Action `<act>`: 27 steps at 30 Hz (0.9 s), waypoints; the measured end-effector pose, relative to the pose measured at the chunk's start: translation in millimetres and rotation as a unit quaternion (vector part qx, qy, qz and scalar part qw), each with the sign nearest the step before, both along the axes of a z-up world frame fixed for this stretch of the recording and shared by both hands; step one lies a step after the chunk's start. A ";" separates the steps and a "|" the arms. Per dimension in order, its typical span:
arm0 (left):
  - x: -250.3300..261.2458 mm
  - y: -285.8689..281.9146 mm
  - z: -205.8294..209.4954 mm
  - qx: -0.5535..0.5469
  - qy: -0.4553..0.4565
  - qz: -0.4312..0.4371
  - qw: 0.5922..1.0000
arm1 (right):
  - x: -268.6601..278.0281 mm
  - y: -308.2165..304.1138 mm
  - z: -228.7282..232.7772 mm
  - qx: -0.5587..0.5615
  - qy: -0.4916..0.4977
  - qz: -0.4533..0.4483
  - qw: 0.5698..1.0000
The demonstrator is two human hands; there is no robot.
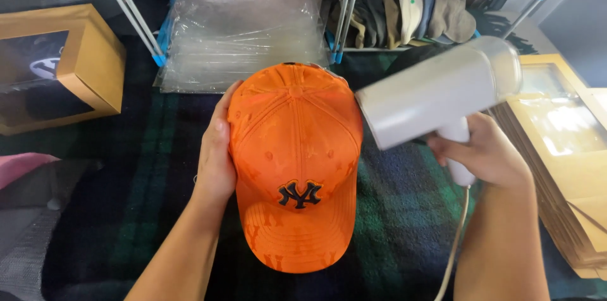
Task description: Cleaning and shaping baseball caps using a brush and a handheld steamer on a wooden head form.
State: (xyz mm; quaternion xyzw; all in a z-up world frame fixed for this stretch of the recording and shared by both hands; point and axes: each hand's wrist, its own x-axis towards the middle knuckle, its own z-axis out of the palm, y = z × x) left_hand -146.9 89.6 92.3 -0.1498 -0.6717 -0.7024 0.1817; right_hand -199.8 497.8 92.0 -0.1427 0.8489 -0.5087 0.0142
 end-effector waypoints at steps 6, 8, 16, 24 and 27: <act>2.2 -1.4 2.1 -0.041 -0.004 0.020 0.999 | 1.7 -41.1 15.1 0.083 -0.022 -0.128 0.988; 1.2 -1.5 2.2 -0.038 -0.003 0.020 0.999 | -0.6 -13.3 2.9 0.054 -0.046 -0.102 0.992; -3.7 -8.6 -11.9 -0.027 0.018 0.025 0.999 | 18.8 -17.2 6.9 0.056 0.103 -0.034 0.993; -3.0 -16.5 -10.0 -0.054 0.002 0.056 0.997 | 71.2 -35.3 57.2 0.238 0.193 -0.104 0.946; 2.4 -20.2 -3.6 -0.036 -0.012 0.030 0.999 | 92.4 -83.8 95.4 0.288 0.117 -0.239 0.920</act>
